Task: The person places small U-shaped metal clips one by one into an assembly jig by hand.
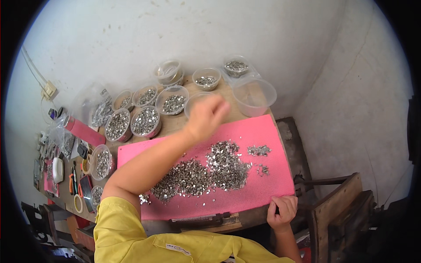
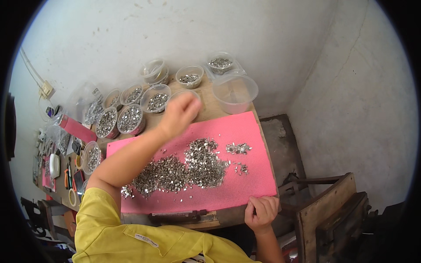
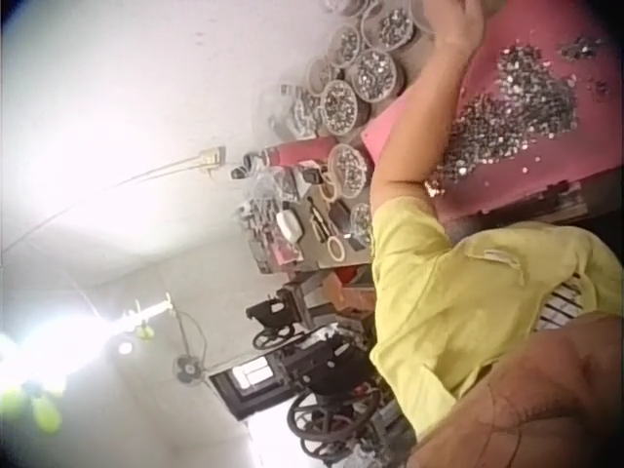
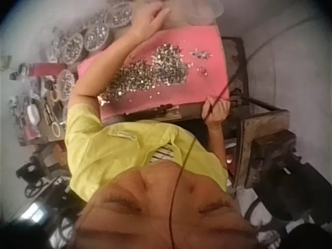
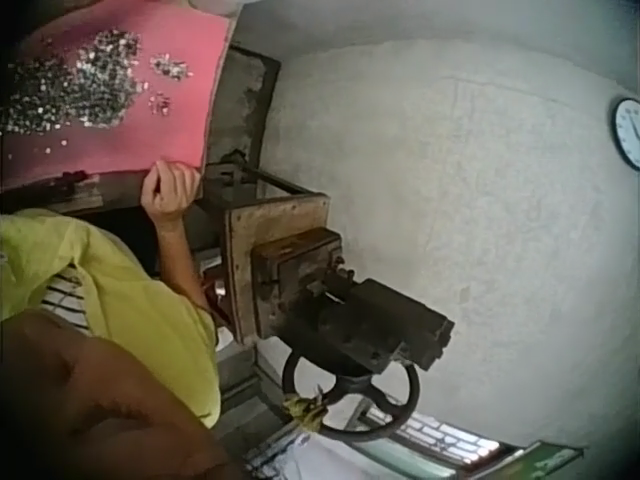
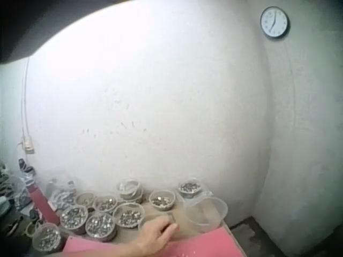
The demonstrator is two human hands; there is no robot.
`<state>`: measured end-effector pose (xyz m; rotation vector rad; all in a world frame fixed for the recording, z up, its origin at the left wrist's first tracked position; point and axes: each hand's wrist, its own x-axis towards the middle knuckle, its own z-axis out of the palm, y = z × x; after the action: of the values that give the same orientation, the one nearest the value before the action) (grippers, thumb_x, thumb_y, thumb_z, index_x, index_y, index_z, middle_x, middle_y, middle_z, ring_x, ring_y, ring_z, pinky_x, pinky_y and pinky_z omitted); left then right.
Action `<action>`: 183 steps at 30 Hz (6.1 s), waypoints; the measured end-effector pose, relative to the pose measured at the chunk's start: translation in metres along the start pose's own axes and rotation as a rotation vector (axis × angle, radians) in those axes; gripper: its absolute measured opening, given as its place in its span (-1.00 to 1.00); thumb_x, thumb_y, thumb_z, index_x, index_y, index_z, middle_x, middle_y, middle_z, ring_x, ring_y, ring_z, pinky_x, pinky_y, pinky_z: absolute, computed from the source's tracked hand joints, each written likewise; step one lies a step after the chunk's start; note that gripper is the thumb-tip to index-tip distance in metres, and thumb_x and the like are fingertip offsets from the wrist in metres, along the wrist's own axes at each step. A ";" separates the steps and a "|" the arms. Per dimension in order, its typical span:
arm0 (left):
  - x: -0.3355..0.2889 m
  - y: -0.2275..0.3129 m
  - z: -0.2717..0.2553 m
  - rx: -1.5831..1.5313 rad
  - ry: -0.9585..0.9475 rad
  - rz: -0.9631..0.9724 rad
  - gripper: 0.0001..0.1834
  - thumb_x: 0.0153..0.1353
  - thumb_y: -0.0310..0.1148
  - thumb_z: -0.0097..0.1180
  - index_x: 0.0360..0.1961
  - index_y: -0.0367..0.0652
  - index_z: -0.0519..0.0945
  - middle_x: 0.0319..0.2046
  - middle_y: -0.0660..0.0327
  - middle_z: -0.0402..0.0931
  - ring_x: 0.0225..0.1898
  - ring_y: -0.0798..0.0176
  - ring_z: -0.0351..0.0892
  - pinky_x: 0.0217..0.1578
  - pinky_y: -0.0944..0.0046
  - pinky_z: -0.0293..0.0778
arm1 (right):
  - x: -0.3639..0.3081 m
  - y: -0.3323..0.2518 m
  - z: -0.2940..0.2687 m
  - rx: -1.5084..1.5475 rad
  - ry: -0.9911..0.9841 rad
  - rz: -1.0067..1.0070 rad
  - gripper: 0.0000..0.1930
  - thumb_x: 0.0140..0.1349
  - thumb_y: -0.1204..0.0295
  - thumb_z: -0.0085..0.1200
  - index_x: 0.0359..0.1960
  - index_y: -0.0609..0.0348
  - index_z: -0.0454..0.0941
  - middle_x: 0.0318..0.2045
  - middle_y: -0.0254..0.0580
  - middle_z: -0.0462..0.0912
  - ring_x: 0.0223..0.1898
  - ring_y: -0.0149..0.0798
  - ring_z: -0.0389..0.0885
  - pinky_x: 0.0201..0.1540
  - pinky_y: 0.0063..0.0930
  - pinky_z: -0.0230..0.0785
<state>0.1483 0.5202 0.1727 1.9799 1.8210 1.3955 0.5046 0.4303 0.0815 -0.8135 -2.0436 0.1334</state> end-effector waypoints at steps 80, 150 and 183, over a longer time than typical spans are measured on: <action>-0.064 0.097 0.113 -1.494 0.094 -1.279 -0.61 0.45 -0.04 -0.03 -0.55 0.10 0.33 -0.72 0.33 0.23 -0.65 0.26 0.19 -0.60 0.23 0.15 | 0.055 -0.014 0.027 0.733 0.159 0.570 -0.69 0.52 0.39 -0.08 0.11 0.32 0.57 0.02 0.00 0.64 0.07 -0.17 0.61 0.19 -0.27 0.39; -0.106 0.115 0.117 -0.978 -0.057 -0.562 -0.65 0.31 -0.61 -0.05 0.07 -0.30 0.63 -0.30 0.29 0.58 -0.29 0.43 0.53 -0.17 0.40 0.52 | 0.052 0.012 0.083 0.944 0.376 0.689 -0.40 0.66 0.04 -0.47 0.11 0.38 0.47 0.01 0.01 0.59 0.06 -0.16 0.60 0.19 -0.27 0.44; 0.107 -0.044 -0.009 -0.057 0.050 -0.354 -0.79 0.30 -0.35 0.19 -0.08 -0.08 0.74 -0.37 0.14 0.72 -0.34 0.27 0.70 -0.23 0.24 0.61 | 0.051 -0.001 0.072 0.948 0.280 0.713 -0.42 0.65 0.04 -0.41 0.04 0.36 0.50 -0.09 -0.07 0.61 -0.01 -0.23 0.58 0.17 -0.32 0.37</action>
<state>0.0943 0.6173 0.2077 1.5111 2.0045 1.3756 0.4290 0.4753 0.0764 -0.8159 -1.1200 1.2033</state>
